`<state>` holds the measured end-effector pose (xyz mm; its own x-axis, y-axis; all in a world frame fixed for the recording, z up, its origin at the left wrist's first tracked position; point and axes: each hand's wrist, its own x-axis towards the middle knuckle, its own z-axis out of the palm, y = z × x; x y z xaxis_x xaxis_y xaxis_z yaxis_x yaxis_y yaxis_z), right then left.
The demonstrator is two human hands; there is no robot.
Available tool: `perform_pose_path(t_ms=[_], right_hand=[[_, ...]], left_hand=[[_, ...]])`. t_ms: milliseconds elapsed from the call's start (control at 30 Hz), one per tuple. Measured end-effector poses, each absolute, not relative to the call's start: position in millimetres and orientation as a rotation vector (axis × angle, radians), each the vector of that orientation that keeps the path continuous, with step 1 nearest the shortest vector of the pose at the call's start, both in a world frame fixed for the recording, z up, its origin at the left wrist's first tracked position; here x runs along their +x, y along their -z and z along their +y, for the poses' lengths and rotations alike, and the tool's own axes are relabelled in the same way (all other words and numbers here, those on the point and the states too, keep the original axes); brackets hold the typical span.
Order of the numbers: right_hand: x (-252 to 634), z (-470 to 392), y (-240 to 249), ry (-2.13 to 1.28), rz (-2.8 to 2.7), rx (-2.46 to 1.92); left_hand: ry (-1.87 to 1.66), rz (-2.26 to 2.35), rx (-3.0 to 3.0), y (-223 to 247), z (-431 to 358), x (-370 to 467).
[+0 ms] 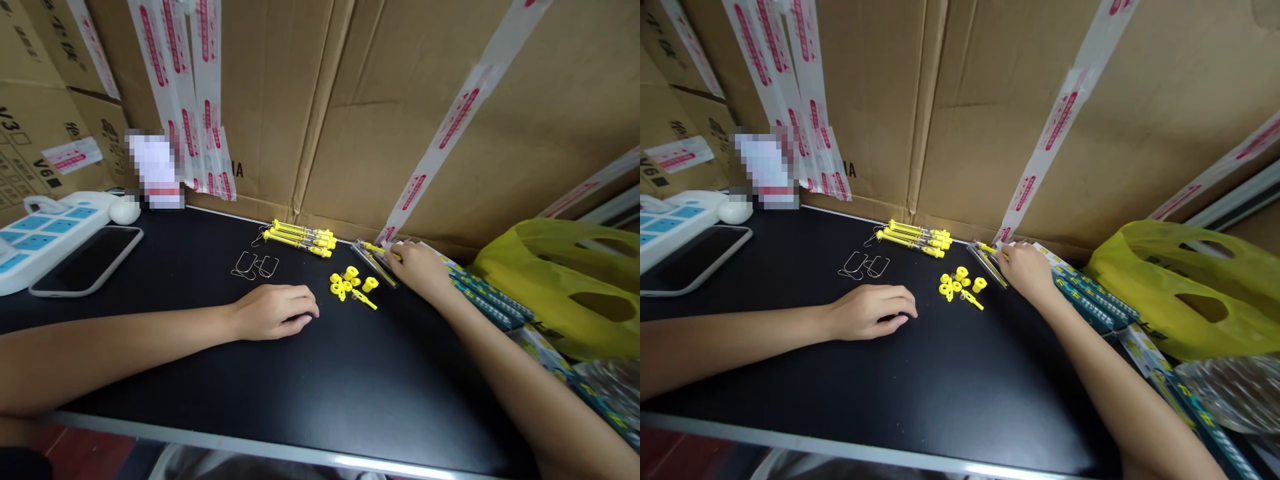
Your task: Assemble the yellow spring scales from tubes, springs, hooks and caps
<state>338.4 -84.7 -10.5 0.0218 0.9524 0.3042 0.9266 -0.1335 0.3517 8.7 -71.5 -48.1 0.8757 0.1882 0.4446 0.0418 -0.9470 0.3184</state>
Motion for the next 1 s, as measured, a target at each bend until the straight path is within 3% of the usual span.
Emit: perform_pose_path(t_ms=[367,600,800,1000], right_hand=[[335.5,-84.3,19.1,-0.694,1.942,2.150],[308.9,-91.4,12.9,-0.933,2.155,2.118],[256.9,-90.5,13.1,-0.845,2.524,1.841],[227.2,-61.9,18.3,-0.773,2.465,1.752]], left_hand=[[-0.670,0.296,2.779,49.6,-69.0,10.6],[-0.603,0.566,2.796,54.9,-66.4,12.5],[-0.477,0.750,2.806,60.6,-65.7,12.1],[-0.442,0.823,2.806,62.4,-66.3,12.6]])
